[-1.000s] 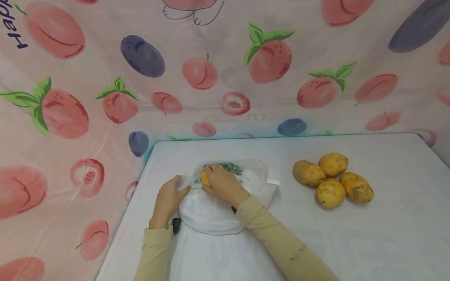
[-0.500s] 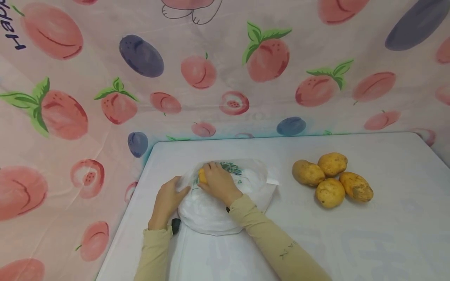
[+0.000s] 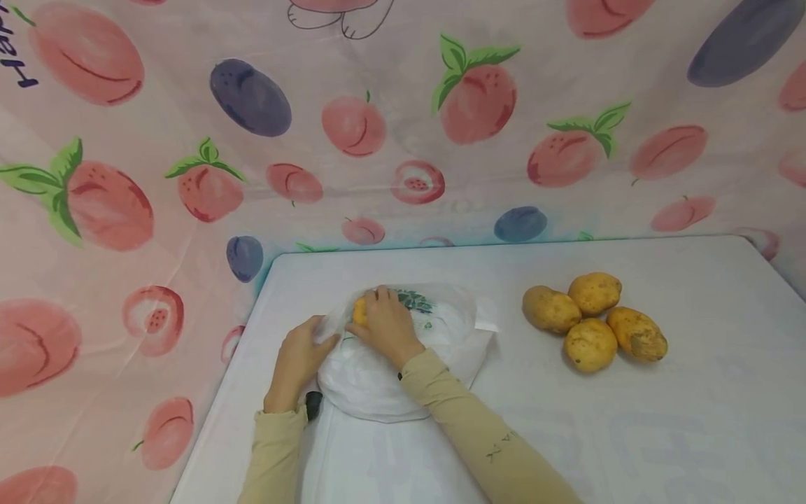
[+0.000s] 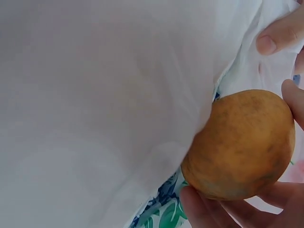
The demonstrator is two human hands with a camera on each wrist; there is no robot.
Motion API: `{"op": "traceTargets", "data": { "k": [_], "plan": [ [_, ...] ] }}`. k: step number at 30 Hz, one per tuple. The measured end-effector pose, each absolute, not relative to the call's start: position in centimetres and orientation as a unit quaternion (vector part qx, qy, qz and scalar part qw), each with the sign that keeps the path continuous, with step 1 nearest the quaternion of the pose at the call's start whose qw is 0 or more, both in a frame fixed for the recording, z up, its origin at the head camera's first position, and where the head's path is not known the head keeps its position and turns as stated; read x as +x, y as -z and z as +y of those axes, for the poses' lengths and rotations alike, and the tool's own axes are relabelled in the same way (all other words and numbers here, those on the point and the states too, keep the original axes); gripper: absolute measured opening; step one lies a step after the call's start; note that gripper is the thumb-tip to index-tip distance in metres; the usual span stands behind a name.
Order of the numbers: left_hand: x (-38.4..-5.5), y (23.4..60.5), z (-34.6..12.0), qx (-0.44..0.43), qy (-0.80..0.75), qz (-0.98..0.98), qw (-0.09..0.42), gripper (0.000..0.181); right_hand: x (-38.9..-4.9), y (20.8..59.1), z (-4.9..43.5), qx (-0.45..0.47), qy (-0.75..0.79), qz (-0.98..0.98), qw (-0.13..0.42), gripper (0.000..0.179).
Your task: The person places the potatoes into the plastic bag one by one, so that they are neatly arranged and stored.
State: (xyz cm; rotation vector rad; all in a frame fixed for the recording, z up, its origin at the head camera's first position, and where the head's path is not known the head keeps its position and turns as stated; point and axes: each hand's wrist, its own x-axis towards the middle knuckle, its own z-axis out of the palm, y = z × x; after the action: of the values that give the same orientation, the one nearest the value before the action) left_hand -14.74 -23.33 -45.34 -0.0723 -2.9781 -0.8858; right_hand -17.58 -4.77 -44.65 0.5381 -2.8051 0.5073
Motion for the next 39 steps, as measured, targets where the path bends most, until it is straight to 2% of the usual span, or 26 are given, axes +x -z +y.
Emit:
{"op": "traceTargets", "data": {
  "k": [20, 30, 39],
  "plan": [
    [-14.8, 45.4, -23.5, -0.025, 0.269, -0.963, 0.018, 0.057, -16.7, 44.8, -4.9, 0.195, -0.191, -0.955, 0.116, 0.076],
    [-14.7, 45.3, -23.5, -0.018, 0.281, -0.959, 0.008, 0.059, -16.2, 44.1, -4.4, 0.211, -0.176, -0.957, 0.090, 0.080],
    [-14.8, 45.4, -23.4, -0.018, 0.275, -0.961, 0.013, 0.058, -15.4, 43.3, -3.4, 0.236, -0.184, -0.948, 0.111, 0.073]
  ]
}}
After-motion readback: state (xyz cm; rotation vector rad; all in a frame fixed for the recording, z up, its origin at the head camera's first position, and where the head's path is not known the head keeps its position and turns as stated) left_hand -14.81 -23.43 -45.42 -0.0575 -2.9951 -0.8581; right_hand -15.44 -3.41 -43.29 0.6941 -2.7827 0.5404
